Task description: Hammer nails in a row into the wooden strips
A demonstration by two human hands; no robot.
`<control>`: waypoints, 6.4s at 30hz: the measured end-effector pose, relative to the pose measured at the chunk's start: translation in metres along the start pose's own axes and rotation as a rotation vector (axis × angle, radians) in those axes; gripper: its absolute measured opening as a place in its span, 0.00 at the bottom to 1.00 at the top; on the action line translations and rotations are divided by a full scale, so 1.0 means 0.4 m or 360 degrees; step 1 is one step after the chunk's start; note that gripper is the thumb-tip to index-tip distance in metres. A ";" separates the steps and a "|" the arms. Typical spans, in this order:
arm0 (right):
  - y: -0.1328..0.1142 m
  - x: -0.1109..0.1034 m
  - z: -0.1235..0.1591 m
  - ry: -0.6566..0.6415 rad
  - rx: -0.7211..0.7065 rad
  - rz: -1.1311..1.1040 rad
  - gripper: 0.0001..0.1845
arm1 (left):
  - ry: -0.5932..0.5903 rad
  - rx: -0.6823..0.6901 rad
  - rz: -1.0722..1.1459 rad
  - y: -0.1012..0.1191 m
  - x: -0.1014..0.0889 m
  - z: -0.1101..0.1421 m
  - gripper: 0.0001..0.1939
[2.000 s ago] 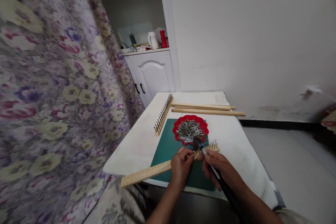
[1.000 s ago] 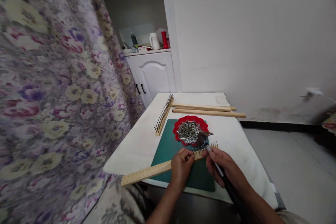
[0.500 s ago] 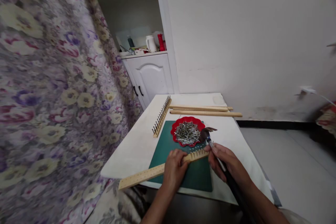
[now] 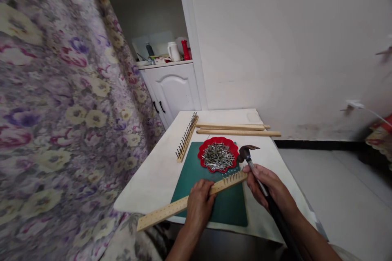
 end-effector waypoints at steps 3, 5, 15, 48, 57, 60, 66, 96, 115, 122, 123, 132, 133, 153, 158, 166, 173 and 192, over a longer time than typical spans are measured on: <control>0.011 0.006 0.000 -0.0034 0.0019 -0.0057 0.12 | -0.0002 0.0017 0.0005 -0.004 -0.003 0.002 0.15; 0.016 0.010 0.000 -0.0052 0.0034 -0.0088 0.12 | 0.0008 0.0039 0.0016 -0.006 -0.015 0.000 0.14; 0.025 0.019 -0.006 -0.0018 0.0103 -0.0036 0.14 | 0.0103 0.0125 0.0072 0.039 -0.073 -0.166 0.07; 0.065 0.022 -0.030 0.0231 -0.0039 0.0372 0.19 | -0.0193 -0.0153 0.1405 0.131 -0.081 -0.090 0.10; 0.076 0.033 -0.011 0.0226 -0.0008 0.0248 0.20 | -0.0442 -0.0350 0.2075 0.173 -0.039 -0.044 0.10; 0.077 0.036 -0.013 0.0214 -0.0028 0.0196 0.20 | -0.0453 -0.0372 0.2228 0.187 -0.020 -0.031 0.08; 0.075 0.036 -0.010 0.0220 0.0011 0.0282 0.20 | -0.0337 -0.0359 0.2095 0.162 -0.035 -0.034 0.07; 0.068 0.037 0.002 0.0046 0.0154 0.0387 0.18 | 0.0150 -0.0099 0.0711 0.043 0.025 -0.062 0.07; 0.138 0.083 -0.003 -0.0242 0.0420 0.0260 0.18 | 0.0102 -0.0175 0.0758 0.027 0.038 -0.060 0.08; 0.135 0.085 -0.001 -0.0241 0.0427 0.0261 0.18 | 0.0111 -0.0224 0.0788 0.023 0.043 -0.062 0.07; 0.136 0.085 0.000 -0.0252 0.0434 0.0262 0.18 | 0.0106 -0.0218 0.0800 0.023 0.042 -0.062 0.07; 0.140 0.085 0.003 -0.0265 0.0446 0.0293 0.20 | 0.0130 -0.0202 0.0822 0.026 0.039 -0.060 0.07; 0.137 0.085 0.003 -0.0262 0.0447 0.0294 0.20 | 0.0134 -0.0207 0.0813 0.027 0.039 -0.060 0.07; 0.060 0.045 -0.008 -0.0031 0.0176 0.0153 0.16 | 0.0168 -0.0076 0.0747 0.020 -0.038 -0.073 0.07; 0.062 0.046 -0.008 -0.0045 0.0193 0.0157 0.17 | 0.0239 0.0020 0.0472 0.007 -0.091 -0.152 0.07; 0.055 0.041 -0.014 0.0000 0.0185 0.0119 0.19 | 0.0096 0.0010 -0.0133 0.018 -0.056 -0.263 0.05; 0.060 0.036 -0.012 -0.0055 0.0204 0.0095 0.16 | 0.0041 -0.0127 -0.0629 0.057 -0.023 -0.289 0.10; 0.054 0.037 -0.008 -0.0036 0.0203 0.0126 0.16 | -0.0010 0.0158 -0.0448 0.062 -0.021 -0.315 0.13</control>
Point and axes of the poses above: each hand's wrist, its own z-axis away from the middle knuckle, its own x-axis out of the palm, y = z × x, the point moved 2 cm from there along -z, towards the middle knuckle, and after that the axes turned 10 degrees about -x, right-handed, at the moved point
